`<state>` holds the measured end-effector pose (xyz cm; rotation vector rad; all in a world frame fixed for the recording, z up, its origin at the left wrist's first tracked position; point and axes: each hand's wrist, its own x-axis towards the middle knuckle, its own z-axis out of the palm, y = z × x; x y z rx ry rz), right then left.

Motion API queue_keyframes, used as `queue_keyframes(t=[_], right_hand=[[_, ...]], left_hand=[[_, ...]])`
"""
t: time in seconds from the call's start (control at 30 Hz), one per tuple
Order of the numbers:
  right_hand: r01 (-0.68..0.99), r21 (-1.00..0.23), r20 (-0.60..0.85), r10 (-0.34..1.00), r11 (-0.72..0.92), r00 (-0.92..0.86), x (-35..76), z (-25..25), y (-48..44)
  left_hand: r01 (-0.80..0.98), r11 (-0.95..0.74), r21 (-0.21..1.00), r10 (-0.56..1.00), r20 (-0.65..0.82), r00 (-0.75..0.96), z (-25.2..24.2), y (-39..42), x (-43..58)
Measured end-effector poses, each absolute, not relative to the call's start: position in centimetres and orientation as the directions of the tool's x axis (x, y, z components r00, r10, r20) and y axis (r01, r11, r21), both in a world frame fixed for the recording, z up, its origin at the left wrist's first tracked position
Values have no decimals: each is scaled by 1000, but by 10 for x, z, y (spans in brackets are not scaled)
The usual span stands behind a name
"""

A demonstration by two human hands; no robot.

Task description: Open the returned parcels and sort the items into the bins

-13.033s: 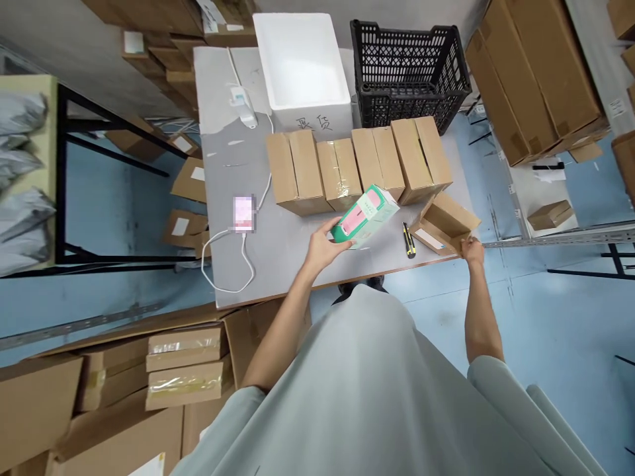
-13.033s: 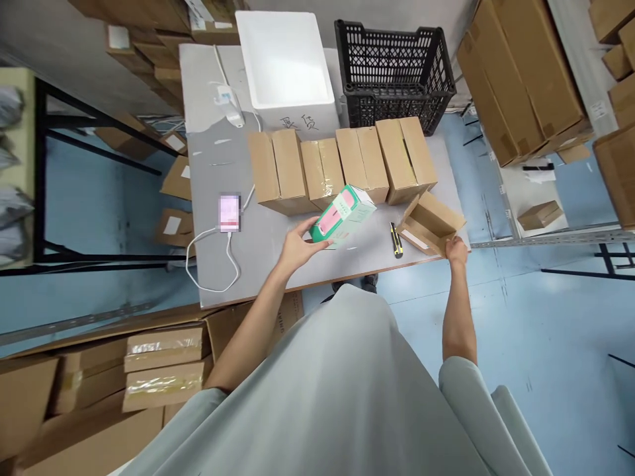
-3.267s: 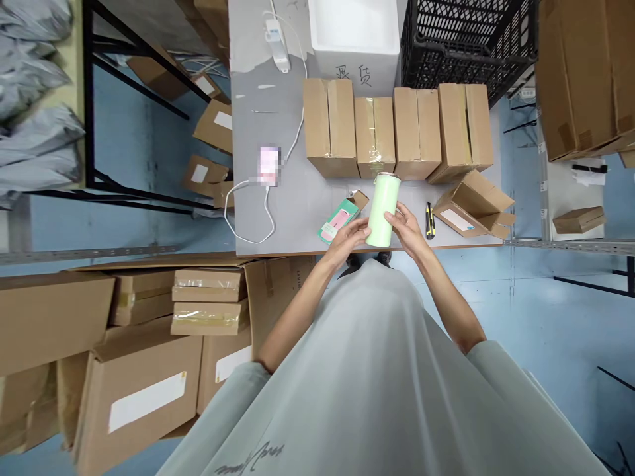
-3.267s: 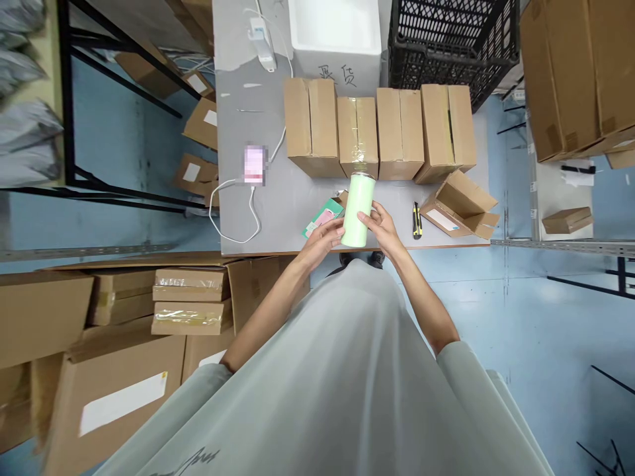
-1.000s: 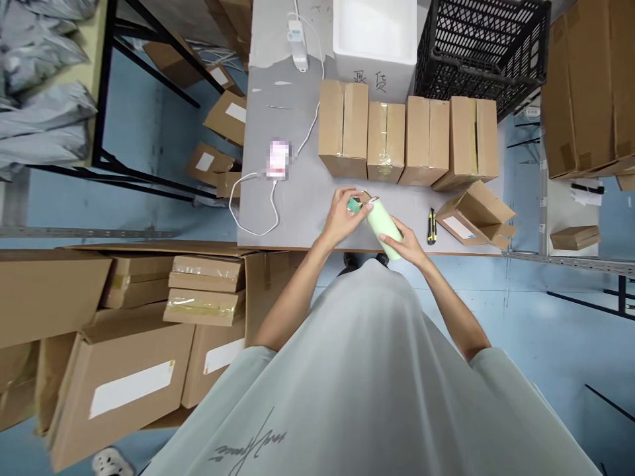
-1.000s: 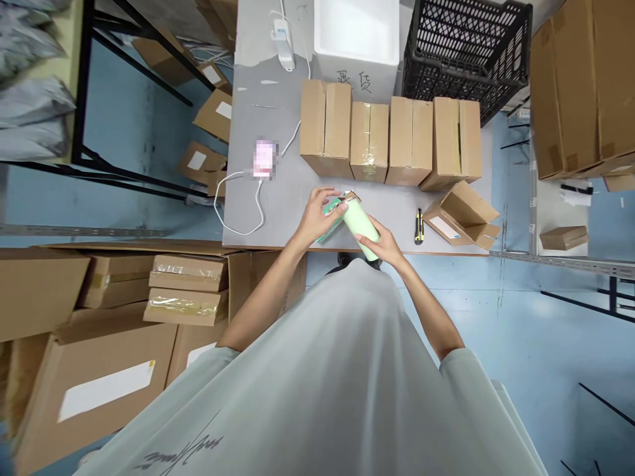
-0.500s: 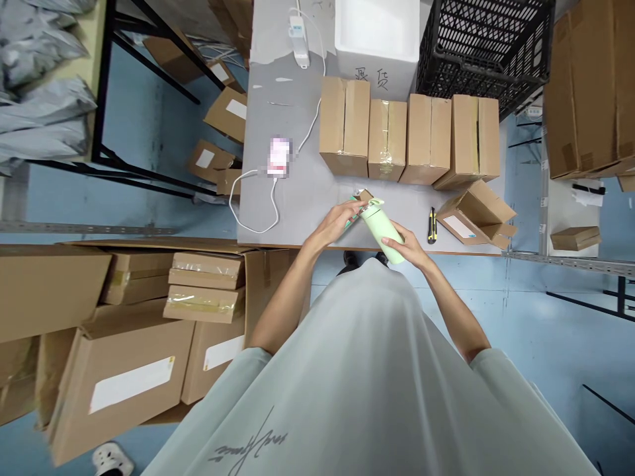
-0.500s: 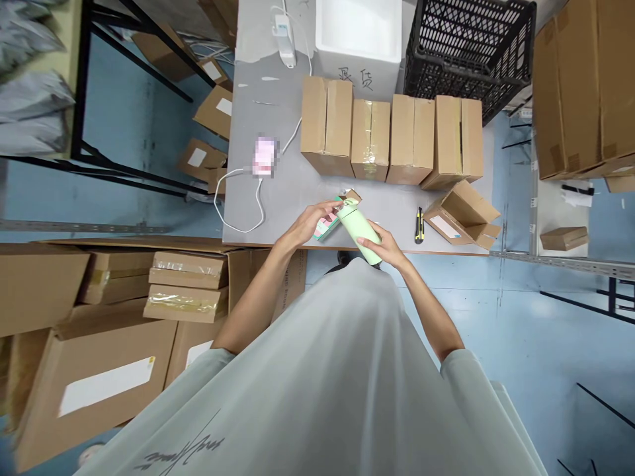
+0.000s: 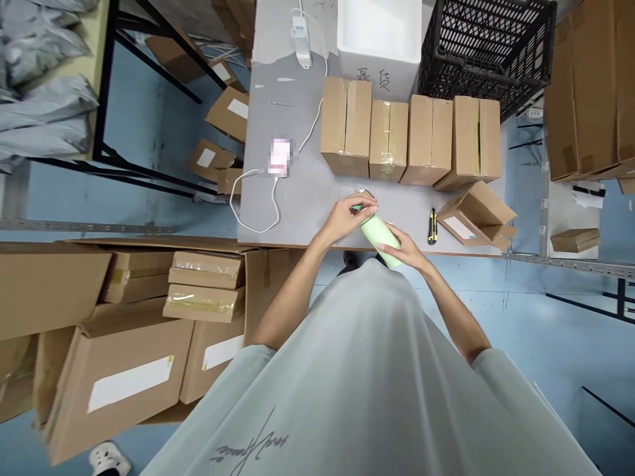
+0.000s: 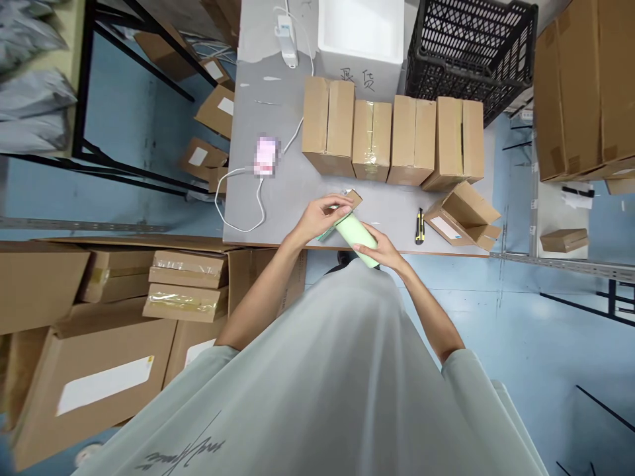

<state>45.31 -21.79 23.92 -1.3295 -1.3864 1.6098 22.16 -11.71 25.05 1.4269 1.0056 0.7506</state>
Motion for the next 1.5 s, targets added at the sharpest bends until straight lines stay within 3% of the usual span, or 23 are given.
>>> queue_keyframes(t=[0.17,0.3,0.57,0.63,0.73,0.87,1.0,1.3,1.5], right_hand=[[167,-942,-326,915,-292,-239,459,240,-219],[188,-936,-336,917,-298,-214,461,239,-218],[362,-896,-314,943,-256,-111,467,234,-210],[380,-892,-304,948,-247,-98,470,234,-209],[346,-905,-288,955,-247,-73,471,235,-209],[330,-920,-231,973,-209,-28,469,241,-207],[357,-928,-111,994,-107,9,465,254,-206],[337,-935,101,994,111,-49,464,270,-200],[374,-927,21,999,31,-31,461,273,-196]], left_hand=[[160,171,972,840,-229,492,260,-114,209],[147,182,972,859,-230,458,261,-112,208],[284,103,953,970,-159,182,260,-116,220],[240,148,959,977,-180,116,255,-112,217],[82,319,944,941,-326,89,242,-108,210],[-120,580,806,814,-571,106,222,-109,200],[-187,705,684,708,-693,138,206,-119,193],[-216,765,607,642,-745,181,195,-135,193],[-275,748,605,657,-732,177,199,-133,201]])
